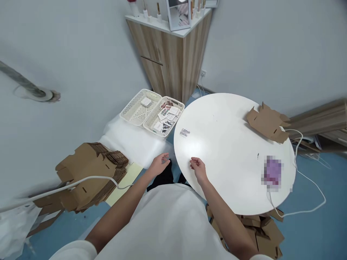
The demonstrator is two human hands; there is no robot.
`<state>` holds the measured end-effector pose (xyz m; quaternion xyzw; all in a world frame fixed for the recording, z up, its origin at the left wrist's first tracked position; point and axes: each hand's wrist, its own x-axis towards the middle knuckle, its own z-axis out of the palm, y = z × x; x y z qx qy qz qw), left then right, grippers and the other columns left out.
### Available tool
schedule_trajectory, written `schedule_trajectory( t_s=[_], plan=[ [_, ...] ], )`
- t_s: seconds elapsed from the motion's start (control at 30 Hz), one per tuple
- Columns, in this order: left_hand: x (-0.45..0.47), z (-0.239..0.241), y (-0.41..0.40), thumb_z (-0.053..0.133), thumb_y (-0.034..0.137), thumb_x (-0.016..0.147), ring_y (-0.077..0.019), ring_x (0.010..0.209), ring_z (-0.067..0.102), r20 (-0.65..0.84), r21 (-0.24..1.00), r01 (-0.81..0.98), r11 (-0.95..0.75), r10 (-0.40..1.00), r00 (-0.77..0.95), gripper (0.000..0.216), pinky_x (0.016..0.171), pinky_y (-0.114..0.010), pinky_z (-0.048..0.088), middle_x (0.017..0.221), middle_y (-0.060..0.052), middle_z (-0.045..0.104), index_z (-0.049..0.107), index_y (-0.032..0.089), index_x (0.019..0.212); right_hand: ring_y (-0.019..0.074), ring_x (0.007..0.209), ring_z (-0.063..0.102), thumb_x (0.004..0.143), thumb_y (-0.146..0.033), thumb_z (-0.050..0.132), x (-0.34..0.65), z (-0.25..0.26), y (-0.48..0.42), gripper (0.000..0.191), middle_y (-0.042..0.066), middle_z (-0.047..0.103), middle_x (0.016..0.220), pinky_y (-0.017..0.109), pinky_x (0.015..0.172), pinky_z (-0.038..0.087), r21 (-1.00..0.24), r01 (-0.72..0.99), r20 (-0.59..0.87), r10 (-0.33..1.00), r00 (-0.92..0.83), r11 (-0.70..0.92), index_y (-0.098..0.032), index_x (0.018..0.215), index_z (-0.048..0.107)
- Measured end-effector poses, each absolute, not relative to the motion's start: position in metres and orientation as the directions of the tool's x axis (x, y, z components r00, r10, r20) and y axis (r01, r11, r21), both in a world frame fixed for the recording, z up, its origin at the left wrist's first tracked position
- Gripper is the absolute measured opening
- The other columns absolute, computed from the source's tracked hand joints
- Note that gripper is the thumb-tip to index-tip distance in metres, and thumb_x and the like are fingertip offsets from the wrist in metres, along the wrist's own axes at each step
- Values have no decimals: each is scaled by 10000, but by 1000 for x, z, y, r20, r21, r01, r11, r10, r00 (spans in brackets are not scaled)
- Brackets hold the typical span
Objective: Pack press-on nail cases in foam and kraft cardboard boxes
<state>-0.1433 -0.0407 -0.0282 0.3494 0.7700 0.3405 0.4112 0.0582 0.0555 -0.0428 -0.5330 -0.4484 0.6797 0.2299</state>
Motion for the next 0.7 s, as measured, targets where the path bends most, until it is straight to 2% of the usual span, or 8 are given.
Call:
schedule_trajectory(
  t_s=[0.3, 0.47, 0.6, 0.7],
  plan=[
    [-215, -14, -27, 566, 335, 714, -176, 883, 599, -324, 873, 125, 471, 753, -573, 403, 804, -355, 483, 1055, -84, 618, 548, 196, 1092, 147, 702, 569, 694, -389, 576, -38, -24, 93, 280, 39, 613, 839, 326, 705, 474, -927, 245, -375, 721, -582, -284, -206, 906, 579],
    [-282, -20, 9, 578, 319, 711, -176, 927, 582, -267, 893, 111, 436, 713, -648, 405, 803, -344, 482, 1088, -82, 603, 544, 196, 1096, 151, 718, 566, 692, -369, 570, -120, -18, 134, 305, 37, 622, 857, 317, 697, 469, -925, 346, -359, 656, -664, -156, -203, 947, 581],
    [-343, -36, 48, 584, 320, 713, -190, 954, 576, -258, 880, 124, 458, 681, -686, 429, 810, -341, 480, 1124, -89, 581, 532, 182, 1116, 155, 723, 565, 720, -305, 521, -194, -21, 170, 268, 31, 627, 846, 335, 718, 465, -893, 440, -275, 655, -704, 97, -200, 959, 584],
    [-389, -54, 82, 580, 294, 719, -234, 1055, 531, -238, 819, 235, 524, 682, -692, 432, 931, -393, 405, 1185, -112, 539, 531, 163, 1127, 182, 817, 567, 725, -203, 471, -253, -27, 196, 281, 50, 618, 929, 365, 799, 454, -828, 430, -133, 621, -773, 359, -201, 981, 588]
  ],
)
